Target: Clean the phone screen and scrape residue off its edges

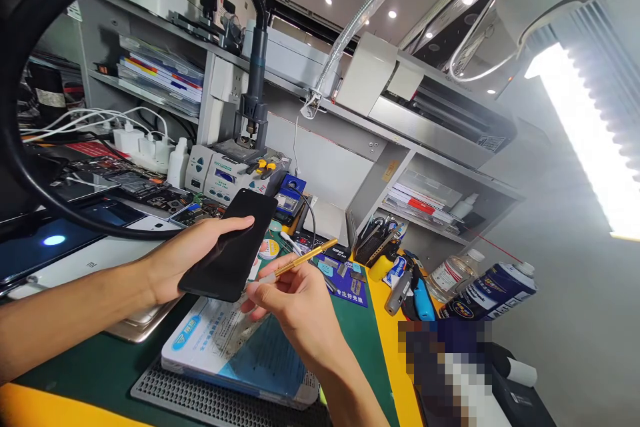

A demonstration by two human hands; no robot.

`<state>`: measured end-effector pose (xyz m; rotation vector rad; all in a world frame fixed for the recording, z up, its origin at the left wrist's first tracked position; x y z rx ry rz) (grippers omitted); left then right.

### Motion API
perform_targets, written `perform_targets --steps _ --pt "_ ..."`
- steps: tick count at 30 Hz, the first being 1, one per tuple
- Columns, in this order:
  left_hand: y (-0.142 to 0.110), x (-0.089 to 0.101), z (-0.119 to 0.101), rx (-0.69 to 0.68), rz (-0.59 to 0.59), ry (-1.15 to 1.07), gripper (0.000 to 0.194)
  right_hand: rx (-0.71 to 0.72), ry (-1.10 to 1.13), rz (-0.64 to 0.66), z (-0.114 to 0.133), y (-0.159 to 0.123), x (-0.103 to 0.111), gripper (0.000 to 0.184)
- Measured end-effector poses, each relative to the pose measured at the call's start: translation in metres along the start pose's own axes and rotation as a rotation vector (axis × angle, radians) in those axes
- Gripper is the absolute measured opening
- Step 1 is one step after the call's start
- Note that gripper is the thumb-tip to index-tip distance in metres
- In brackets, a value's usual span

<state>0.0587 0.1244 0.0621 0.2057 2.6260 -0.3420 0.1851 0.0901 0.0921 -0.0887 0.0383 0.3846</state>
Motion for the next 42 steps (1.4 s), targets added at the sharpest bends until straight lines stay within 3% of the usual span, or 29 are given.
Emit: perform_targets --steps 16,42 --pt "-0.0031 0.0068 -0.0079 -0.117 -0.107 0.080 0.035 0.037 -0.045 -0.020 -0.0044 0.0020 -0.0033 0.028" --pt "-0.0009 0.0045 -0.0064 -0.101 -0.091 0.062 0.033 0.009 -0.067 -0.020 -0.0085 0.0012 -0.0027 0.026"
Point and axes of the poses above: each hand's wrist, its own y-axis towards the middle knuckle, its own x-axis out of the back of the hand, z = x × y, the point moved 9 cm from there along y, towards the middle knuckle, and after that the axes turned 4 degrees about -x, right-handed, at the moved point
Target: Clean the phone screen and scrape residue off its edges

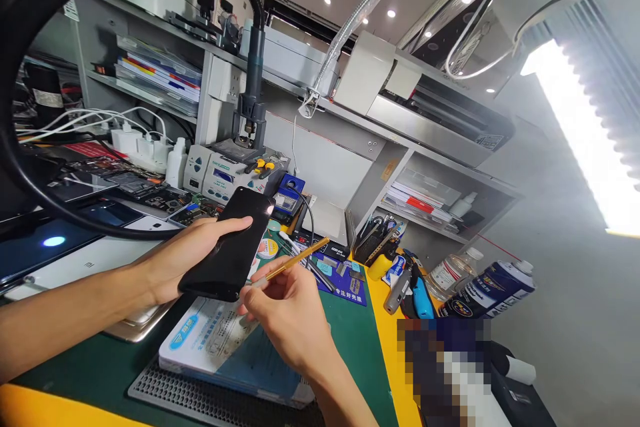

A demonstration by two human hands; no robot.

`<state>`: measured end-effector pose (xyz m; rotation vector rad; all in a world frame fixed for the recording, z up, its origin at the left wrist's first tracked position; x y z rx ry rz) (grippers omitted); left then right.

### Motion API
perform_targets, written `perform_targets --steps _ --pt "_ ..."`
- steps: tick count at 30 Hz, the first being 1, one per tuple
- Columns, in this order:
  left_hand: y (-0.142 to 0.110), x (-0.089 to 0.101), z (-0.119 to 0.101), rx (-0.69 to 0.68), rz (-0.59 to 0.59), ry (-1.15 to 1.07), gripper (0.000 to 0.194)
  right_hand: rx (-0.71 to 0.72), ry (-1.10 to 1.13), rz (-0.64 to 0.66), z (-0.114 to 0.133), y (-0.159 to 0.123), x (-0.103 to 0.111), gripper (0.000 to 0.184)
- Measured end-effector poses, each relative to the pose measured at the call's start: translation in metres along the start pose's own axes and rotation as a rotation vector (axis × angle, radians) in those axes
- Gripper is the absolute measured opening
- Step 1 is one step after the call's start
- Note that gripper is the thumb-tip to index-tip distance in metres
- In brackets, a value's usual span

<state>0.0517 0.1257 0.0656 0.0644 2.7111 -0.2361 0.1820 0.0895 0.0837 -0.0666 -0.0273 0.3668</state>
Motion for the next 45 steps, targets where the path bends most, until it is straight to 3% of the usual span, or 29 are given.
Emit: perform_targets --steps 45 --pt "-0.0036 -0.0040 0.0020 0.042 0.033 -0.022 0.031 0.012 0.022 -0.013 0.0002 0.0001 -0.0007 0.030"
Point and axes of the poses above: each hand's wrist, its own y-axis towards the middle knuckle, its own x-axis out of the back of the hand, z = x × y, the point moved 9 cm from there along y, towards the middle knuckle, and after that the axes turned 4 degrees about -x, right-handed, at the moved point
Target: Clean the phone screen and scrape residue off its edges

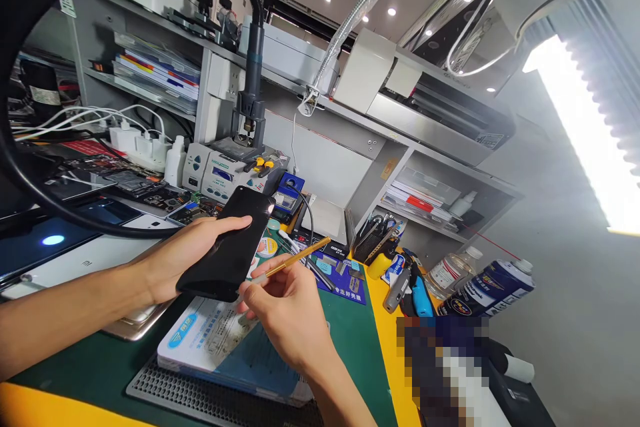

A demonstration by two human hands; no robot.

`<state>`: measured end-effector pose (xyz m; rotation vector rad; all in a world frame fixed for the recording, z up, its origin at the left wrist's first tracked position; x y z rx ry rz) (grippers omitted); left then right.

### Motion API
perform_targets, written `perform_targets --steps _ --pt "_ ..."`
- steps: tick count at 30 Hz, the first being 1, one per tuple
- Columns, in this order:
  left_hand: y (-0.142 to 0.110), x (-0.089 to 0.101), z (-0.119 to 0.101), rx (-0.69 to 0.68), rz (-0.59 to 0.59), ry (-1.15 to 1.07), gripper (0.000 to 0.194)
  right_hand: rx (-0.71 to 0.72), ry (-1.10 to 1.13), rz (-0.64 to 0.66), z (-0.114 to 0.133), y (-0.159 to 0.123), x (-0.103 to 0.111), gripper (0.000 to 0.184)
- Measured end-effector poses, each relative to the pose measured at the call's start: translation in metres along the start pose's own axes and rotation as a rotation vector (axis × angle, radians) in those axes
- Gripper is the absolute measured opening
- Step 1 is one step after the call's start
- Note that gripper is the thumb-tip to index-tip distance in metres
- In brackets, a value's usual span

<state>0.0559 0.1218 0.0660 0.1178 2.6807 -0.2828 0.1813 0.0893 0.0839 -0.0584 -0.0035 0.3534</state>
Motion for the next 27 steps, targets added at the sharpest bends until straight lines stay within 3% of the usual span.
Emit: perform_targets --steps 27 --pt "0.0038 0.0040 0.0021 -0.027 -0.001 0.039 0.035 -0.006 -0.029 0.008 -0.0027 -0.0003 -0.0010 0.026"
Point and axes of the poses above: each hand's wrist, its own y-axis towards the middle knuckle, its own x-axis out of the back of the hand, z = x × y, the point moved 9 cm from there along y, towards the middle knuckle, and after that the axes turned 4 degrees about -x, right-handed, at the moved point
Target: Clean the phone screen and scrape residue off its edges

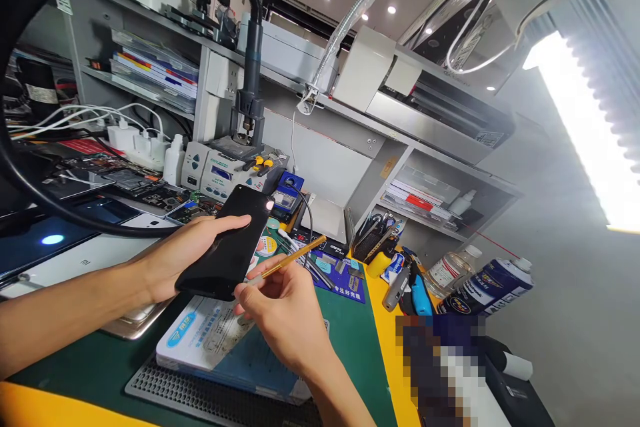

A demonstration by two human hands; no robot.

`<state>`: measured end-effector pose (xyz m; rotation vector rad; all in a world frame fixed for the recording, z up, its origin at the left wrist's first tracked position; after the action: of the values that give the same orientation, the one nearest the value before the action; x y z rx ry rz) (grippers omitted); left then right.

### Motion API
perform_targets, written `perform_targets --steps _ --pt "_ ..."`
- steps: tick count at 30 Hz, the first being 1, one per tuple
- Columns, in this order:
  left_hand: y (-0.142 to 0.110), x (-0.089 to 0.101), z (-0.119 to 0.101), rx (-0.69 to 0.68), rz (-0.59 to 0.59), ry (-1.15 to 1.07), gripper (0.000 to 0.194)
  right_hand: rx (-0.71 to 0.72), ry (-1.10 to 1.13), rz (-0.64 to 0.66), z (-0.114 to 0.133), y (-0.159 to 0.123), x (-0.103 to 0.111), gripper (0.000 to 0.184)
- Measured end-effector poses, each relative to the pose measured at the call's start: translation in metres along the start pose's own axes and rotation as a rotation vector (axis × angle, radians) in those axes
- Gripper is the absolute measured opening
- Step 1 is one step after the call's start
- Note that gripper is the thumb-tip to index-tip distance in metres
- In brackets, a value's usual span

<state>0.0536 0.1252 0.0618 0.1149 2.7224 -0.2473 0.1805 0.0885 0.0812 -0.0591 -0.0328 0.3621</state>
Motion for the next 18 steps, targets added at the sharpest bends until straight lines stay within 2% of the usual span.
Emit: perform_targets --steps 18 --pt "0.0008 0.0013 -0.0005 -0.008 -0.012 0.010 0.035 -0.003 -0.013 0.003 0.0000 0.0006 0.0001 0.029"
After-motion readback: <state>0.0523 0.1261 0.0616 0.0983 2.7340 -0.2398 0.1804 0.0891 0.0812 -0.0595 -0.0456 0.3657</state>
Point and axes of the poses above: each hand's wrist, its own y-axis towards the middle knuckle, its own x-axis out of the back of the hand, z = x × y, the point moved 9 cm from there along y, towards the middle knuckle, and after that the axes turned 4 degrees about -x, right-handed, at the moved point
